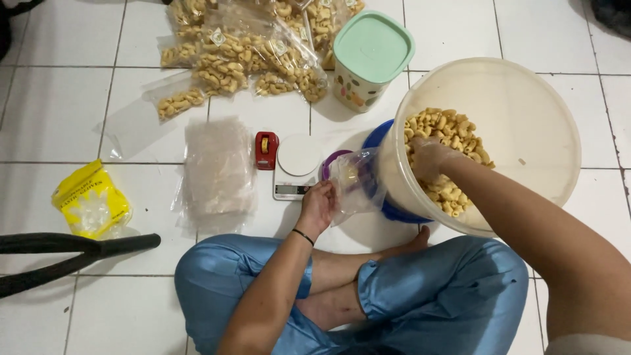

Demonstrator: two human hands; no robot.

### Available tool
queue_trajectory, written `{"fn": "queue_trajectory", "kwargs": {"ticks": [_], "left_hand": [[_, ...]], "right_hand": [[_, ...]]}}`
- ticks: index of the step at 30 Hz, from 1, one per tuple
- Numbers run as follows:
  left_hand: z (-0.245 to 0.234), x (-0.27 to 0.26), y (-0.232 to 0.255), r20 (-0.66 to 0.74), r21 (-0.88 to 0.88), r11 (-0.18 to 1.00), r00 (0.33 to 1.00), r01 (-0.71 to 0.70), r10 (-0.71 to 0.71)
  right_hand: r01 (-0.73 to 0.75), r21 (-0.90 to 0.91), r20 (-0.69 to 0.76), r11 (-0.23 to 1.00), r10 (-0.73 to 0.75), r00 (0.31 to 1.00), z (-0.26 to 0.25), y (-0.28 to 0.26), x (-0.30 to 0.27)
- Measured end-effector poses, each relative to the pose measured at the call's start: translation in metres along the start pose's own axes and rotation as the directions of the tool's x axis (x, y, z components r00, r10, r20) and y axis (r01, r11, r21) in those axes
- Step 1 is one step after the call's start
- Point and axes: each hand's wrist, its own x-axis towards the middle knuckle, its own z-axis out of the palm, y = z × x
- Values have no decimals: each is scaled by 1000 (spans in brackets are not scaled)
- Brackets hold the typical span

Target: Manually packing snacks from a large bucket into small plastic bags and weighing them on a digital scale.

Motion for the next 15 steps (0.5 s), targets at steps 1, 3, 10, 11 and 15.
{"fn": "queue_trajectory", "kwargs": {"ticks": [1,3,10,11,15], "left_hand": [[2,-3,2,8,-1,1000,1000,6,-6],[3,-7,3,16,2,1000,1000,18,-18],[5,-15,7,13,-33,999,1000,4,-4],[4,-13,6,17,-32,999,1000,0,1],[-10,0,-3,33,-45,999,999,10,-8]], "right_hand": [[7,21,6,1000,-7,1000,-5,0,-5],[11,47,16,999,-12,1000,-34,-8,-25],[-110,440,53,891,97,994,-67,3,-49],[-117,508,58,854,102,993,-70,5,-53],[-119,534,10,837,135,991,-81,-1,-84]]}}
